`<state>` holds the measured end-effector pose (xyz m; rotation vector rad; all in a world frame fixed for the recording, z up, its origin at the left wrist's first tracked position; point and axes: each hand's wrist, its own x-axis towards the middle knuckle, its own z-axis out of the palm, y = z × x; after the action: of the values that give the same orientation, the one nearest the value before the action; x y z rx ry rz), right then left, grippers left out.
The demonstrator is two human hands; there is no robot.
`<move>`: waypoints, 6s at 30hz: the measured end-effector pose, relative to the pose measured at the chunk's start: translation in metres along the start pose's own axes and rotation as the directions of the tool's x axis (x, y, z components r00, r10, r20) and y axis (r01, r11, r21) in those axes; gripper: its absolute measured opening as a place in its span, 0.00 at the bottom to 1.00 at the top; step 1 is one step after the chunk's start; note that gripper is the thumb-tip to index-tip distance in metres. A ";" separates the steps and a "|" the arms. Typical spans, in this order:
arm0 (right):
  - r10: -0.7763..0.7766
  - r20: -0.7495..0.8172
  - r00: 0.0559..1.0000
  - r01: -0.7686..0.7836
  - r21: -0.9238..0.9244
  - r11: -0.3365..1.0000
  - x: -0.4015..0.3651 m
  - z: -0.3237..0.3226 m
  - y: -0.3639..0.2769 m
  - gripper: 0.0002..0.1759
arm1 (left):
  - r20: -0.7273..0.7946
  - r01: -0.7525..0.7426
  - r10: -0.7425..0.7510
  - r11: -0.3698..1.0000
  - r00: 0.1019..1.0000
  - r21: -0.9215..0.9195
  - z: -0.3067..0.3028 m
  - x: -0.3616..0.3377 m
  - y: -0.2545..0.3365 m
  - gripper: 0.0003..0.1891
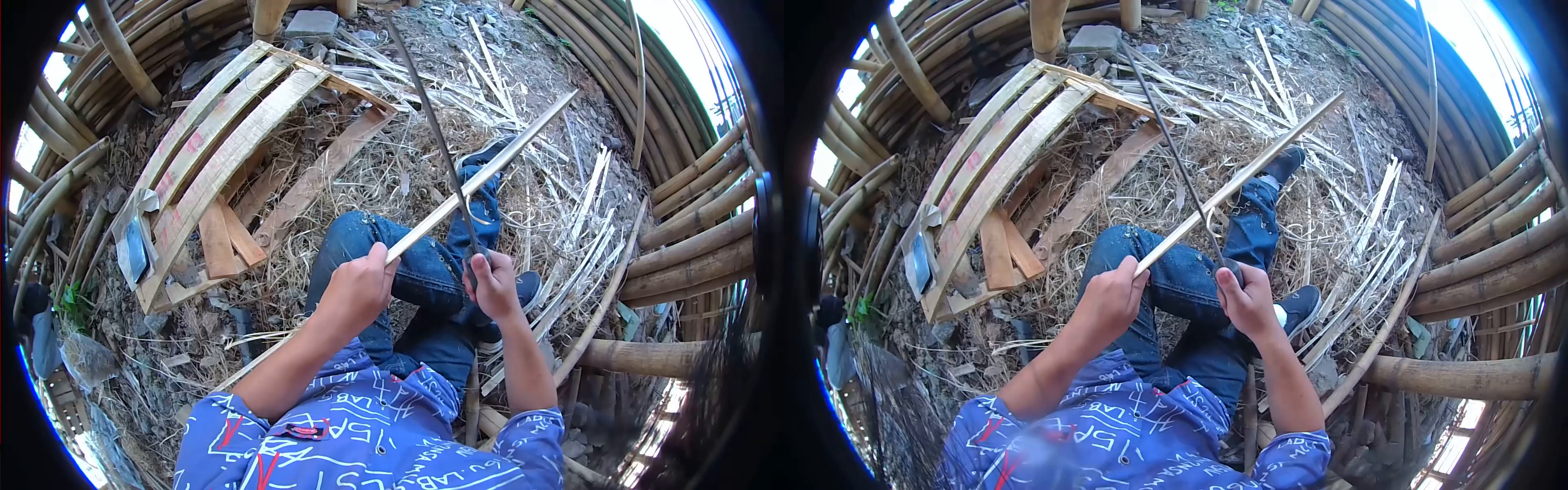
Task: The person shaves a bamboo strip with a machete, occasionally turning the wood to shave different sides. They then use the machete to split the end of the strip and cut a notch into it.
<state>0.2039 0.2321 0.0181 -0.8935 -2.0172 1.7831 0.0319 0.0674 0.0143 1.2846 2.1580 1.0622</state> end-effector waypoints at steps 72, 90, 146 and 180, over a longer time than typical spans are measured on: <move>0.245 -0.135 0.960 -0.277 -0.333 0.902 0.042 0.020 0.029 0.33 | -0.011 0.222 -0.230 0.927 0.973 0.303 0.033 0.030 -0.042 0.12; -0.148 -0.030 0.989 0.032 -0.915 0.403 0.046 0.021 0.034 0.35 | 0.000 0.289 -0.301 0.914 0.954 0.284 0.030 0.031 -0.044 0.17; 0.007 -0.158 0.987 -0.145 -0.885 0.443 0.037 -0.007 0.053 0.37 | -0.017 0.225 -0.234 0.907 0.972 0.357 0.034 0.034 -0.057 0.16; -0.223 -0.271 0.937 -0.140 -0.871 0.471 0.081 0.001 0.086 0.40 | -0.009 0.308 -0.315 0.921 0.949 0.237 0.023 0.031 -0.057 0.18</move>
<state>0.1632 0.2849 -0.0794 -1.2704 -2.6203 0.2995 0.0004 0.0868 -0.0432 0.9922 2.4198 0.6708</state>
